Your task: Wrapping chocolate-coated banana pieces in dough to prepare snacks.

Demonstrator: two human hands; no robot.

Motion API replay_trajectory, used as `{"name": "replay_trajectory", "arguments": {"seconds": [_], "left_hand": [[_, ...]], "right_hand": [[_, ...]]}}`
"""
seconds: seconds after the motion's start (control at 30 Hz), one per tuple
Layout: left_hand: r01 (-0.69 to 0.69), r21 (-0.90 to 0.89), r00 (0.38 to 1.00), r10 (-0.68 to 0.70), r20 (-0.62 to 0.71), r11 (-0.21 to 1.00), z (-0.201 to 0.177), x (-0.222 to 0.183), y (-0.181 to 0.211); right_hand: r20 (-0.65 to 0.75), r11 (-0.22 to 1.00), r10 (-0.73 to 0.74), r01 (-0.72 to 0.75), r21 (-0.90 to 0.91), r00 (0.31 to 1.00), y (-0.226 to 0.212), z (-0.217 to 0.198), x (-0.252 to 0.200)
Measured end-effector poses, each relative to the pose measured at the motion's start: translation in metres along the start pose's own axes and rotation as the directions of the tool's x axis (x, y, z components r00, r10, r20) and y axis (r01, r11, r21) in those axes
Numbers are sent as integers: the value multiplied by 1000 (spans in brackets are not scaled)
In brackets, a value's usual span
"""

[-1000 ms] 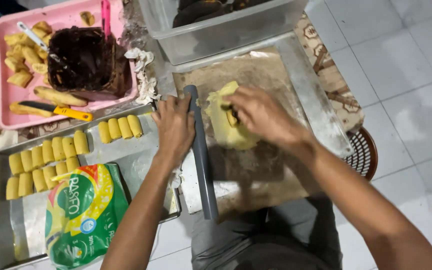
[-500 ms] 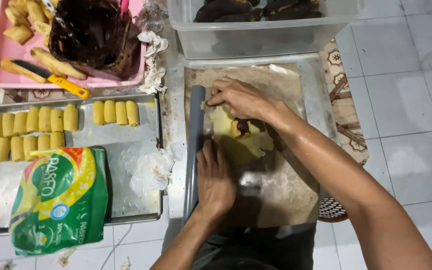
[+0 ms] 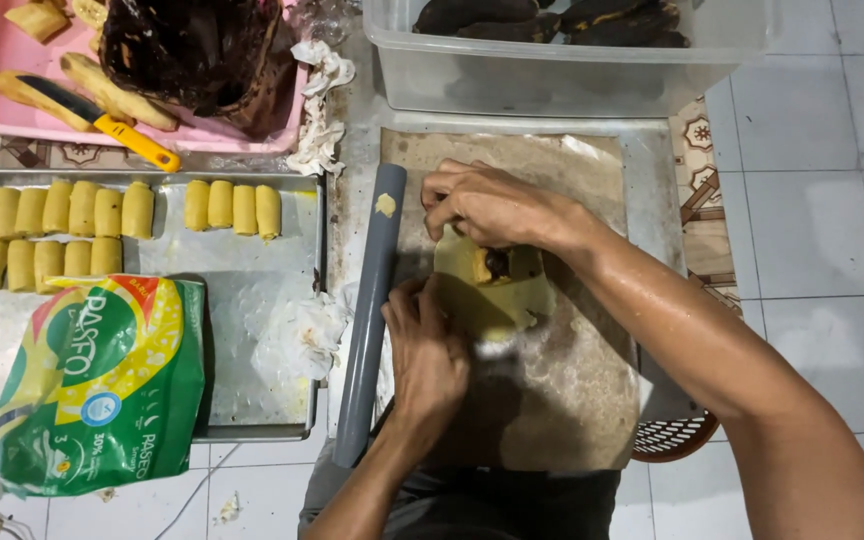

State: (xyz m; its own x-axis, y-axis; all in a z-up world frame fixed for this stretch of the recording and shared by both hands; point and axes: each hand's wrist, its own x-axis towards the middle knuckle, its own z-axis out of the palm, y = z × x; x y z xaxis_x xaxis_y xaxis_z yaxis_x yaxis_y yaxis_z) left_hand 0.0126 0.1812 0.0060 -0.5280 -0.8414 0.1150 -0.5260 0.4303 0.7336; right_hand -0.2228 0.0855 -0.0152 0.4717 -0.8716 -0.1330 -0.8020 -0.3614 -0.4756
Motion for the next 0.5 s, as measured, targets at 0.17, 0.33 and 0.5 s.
{"name": "replay_trajectory", "arguments": {"seconds": [0.17,0.33,0.5], "left_hand": [[11,-7,1000,-11,9,1000,14,-1,-16],[-1,-31,1000,0,-21,1000,-1,11,7],[-38,106,998,44,-53,994,7,29,4]], "right_hand": [[-13,998,-55,55,-12,998,-8,-11,1],[-20,996,-89,90,27,996,-16,-17,1],[29,990,-104,101,98,994,-14,-24,3]]}}
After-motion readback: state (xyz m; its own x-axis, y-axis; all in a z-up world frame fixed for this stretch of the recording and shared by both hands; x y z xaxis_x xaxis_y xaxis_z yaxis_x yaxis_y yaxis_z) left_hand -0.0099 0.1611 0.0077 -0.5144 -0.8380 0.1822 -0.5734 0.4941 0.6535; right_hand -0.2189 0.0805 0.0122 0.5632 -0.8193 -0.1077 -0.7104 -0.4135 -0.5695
